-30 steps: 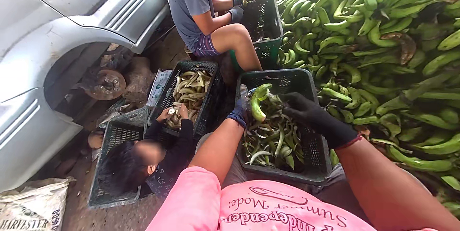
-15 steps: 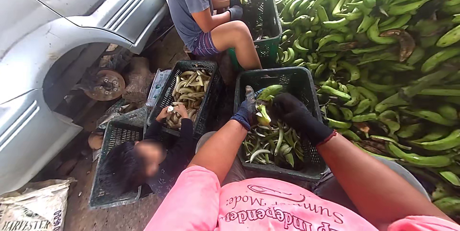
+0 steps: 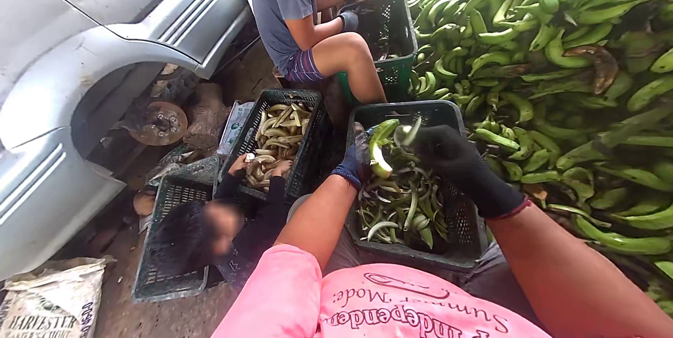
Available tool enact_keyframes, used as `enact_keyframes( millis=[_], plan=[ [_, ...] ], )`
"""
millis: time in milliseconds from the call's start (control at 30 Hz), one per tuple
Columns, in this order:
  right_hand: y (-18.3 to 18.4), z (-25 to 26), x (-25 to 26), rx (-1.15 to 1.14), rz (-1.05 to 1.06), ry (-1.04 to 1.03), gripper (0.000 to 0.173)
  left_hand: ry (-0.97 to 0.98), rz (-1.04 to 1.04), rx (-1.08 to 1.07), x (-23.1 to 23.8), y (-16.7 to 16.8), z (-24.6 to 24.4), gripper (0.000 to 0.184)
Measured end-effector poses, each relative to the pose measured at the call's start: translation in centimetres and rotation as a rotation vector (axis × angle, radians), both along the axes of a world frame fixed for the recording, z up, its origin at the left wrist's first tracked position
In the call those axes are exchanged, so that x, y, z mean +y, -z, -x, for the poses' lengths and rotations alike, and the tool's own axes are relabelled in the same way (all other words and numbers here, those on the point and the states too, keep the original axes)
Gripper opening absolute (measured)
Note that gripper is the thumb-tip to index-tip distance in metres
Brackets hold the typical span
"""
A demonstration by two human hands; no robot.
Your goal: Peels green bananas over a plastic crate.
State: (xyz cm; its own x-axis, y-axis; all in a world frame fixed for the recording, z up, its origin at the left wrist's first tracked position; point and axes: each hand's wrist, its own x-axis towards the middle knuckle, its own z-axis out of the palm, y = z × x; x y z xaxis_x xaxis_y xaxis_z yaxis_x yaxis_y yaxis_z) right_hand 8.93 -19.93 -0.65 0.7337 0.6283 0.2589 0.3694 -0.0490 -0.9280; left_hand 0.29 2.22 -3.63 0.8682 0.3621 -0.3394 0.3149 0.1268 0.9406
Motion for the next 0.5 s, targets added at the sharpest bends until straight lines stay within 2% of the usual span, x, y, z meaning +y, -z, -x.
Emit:
enact_keyframes(
  millis=[67, 133, 167, 233, 267, 300, 367, 433, 500],
  plan=[
    [-0.8, 0.8, -0.1, 0.297, -0.14, -0.112, 0.047, 0.003, -0.037, 0.032, -0.1, -0.3, -0.3, 0.091],
    [-1.0, 0.7, -0.3, 0.601, -0.211, -0.207, 0.051, 0.03, -0.178, 0.089, -0.2, -0.2, -0.3, 0.085],
    [-0.3, 0.6, -0.7, 0.692, -0.152, -0.242, 0.057, 0.027, -0.23, 0.113, -0.2, 0.2, -0.3, 0.082],
    [0.9, 1.3, -1.0, 0.825, 0.039, -0.121, 0.05, 0.021, -0.279, 0.136, 0.2, 0.9, -0.6, 0.076],
    [1.2, 1.6, -0.9, 0.868, 0.095, -0.088, 0.043, 0.019, -0.296, 0.138, 0.6, 0.9, -0.8, 0.075],
    [1.3, 1.7, -0.8, 0.892, 0.094, -0.113, 0.044, 0.019, -0.314, 0.139, 0.9, 0.8, -0.9, 0.072],
    [1.5, 1.6, -1.1, 0.783, 0.106, -0.094, 0.051, 0.017, -0.322, 0.144, 0.8, 0.8, -0.6, 0.07],
    [2.1, 1.2, -0.9, 0.512, 0.211, -0.012, 0.047, 0.03, -0.299, 0.142, 0.5, 0.7, -0.7, 0.071],
    [2.3, 1.3, 0.1, 0.256, 0.2, -0.006, 0.044, 0.045, -0.241, 0.13, 0.2, 1.0, -1.1, 0.074]
  ],
)
